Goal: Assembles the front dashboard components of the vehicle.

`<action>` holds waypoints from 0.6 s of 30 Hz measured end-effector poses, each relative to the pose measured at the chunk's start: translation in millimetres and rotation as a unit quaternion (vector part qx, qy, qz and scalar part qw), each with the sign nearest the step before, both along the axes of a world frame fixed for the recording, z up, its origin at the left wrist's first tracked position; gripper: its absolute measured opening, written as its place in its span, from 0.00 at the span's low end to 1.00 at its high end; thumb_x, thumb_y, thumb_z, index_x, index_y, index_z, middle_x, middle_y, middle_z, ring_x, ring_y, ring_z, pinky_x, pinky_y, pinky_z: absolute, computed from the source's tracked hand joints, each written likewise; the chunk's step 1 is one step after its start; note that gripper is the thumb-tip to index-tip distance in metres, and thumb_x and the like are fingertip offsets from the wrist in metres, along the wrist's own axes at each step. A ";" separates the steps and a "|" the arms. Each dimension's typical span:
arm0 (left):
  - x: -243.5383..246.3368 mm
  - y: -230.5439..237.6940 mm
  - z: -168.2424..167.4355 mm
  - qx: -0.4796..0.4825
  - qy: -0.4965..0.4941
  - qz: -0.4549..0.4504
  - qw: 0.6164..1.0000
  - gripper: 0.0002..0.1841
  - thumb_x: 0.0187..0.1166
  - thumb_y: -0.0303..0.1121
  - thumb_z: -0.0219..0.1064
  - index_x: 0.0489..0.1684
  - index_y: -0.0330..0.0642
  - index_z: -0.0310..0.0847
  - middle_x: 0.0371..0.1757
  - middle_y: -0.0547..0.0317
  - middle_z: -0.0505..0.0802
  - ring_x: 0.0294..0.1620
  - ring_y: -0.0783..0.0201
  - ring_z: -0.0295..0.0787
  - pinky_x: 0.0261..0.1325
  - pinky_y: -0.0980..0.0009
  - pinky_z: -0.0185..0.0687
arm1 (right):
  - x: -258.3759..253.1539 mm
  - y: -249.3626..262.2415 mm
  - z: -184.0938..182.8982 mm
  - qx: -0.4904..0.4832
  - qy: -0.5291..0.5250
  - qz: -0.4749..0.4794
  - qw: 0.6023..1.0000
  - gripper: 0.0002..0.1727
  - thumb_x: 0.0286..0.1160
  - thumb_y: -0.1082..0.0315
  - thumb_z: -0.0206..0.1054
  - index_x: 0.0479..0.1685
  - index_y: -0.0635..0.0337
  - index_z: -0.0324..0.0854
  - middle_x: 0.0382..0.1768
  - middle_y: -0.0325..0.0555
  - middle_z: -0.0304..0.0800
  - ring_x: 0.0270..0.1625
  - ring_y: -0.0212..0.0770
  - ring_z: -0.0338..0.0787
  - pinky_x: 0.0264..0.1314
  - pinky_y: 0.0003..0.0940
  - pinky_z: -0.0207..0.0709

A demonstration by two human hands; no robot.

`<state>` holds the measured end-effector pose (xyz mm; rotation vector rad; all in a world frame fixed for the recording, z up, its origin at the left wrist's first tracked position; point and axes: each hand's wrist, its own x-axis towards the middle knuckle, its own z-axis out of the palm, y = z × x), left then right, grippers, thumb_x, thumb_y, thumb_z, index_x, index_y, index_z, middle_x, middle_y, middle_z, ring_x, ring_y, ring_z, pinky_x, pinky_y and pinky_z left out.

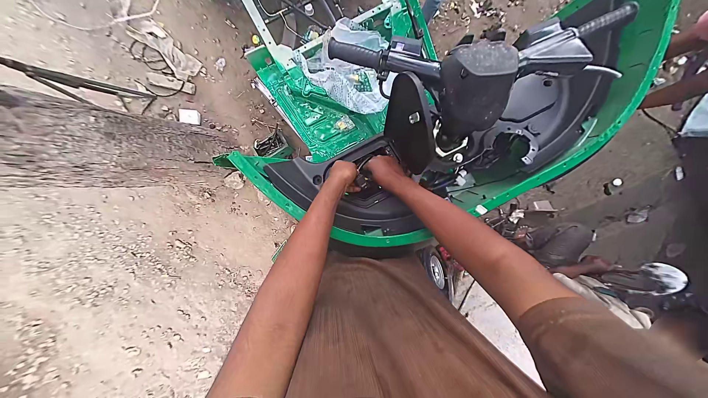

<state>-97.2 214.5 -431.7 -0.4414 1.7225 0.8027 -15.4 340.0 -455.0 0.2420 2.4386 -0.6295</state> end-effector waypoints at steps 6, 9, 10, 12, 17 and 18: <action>4.7 0.7 -7.4 -0.039 0.031 -0.068 0.996 0.18 0.80 0.32 0.64 0.64 0.31 0.78 0.60 0.35 0.88 0.51 0.46 0.94 0.51 0.47 0.94 | -16.9 -14.8 -15.4 0.064 -0.008 -0.002 0.998 0.06 0.72 0.67 0.69 0.39 0.59 0.88 0.47 0.59 0.92 0.53 0.64 0.91 0.47 0.67 0.82; 4.2 2.0 -8.0 -0.045 0.033 -0.072 0.996 0.20 0.78 0.30 0.65 0.67 0.31 0.76 0.61 0.34 0.88 0.54 0.44 0.94 0.53 0.45 0.93 | -24.4 -14.8 -10.8 0.030 -0.036 -0.036 0.998 0.05 0.68 0.68 0.71 0.38 0.60 0.88 0.46 0.59 0.91 0.53 0.62 0.91 0.47 0.66 0.84; 5.9 1.3 -8.3 -0.042 0.026 -0.067 0.997 0.20 0.78 0.29 0.65 0.68 0.31 0.75 0.62 0.33 0.87 0.55 0.43 0.93 0.54 0.44 0.93 | -25.2 -7.4 -6.3 -0.004 -0.050 -0.036 0.998 0.08 0.64 0.66 0.76 0.40 0.59 0.88 0.45 0.57 0.91 0.52 0.61 0.91 0.48 0.66 0.84; 2.6 1.3 -5.5 -0.042 0.020 -0.057 0.997 0.20 0.80 0.29 0.63 0.69 0.31 0.74 0.64 0.32 0.86 0.57 0.43 0.93 0.55 0.43 0.92 | -24.6 9.4 8.0 -0.065 -0.054 -0.027 0.996 0.16 0.58 0.65 0.84 0.47 0.53 0.92 0.46 0.51 0.94 0.53 0.55 0.92 0.56 0.64 0.85; -5.7 1.0 -5.6 -0.081 0.043 -0.064 0.994 0.16 0.80 0.34 0.59 0.60 0.36 0.81 0.54 0.39 0.90 0.45 0.49 0.93 0.46 0.51 0.91 | -0.1 1.1 12.7 -0.044 -0.090 -0.007 0.995 0.23 0.55 0.49 0.87 0.54 0.39 0.93 0.50 0.44 0.95 0.56 0.53 0.92 0.56 0.66 0.83; -7.2 1.1 -4.6 -0.084 0.051 -0.073 0.992 0.16 0.81 0.35 0.57 0.58 0.37 0.83 0.52 0.40 0.91 0.43 0.50 0.93 0.45 0.51 0.91 | -0.7 -4.3 7.8 -0.031 -0.091 -0.015 0.995 0.21 0.57 0.50 0.86 0.52 0.40 0.93 0.51 0.46 0.94 0.57 0.55 0.91 0.55 0.66 0.83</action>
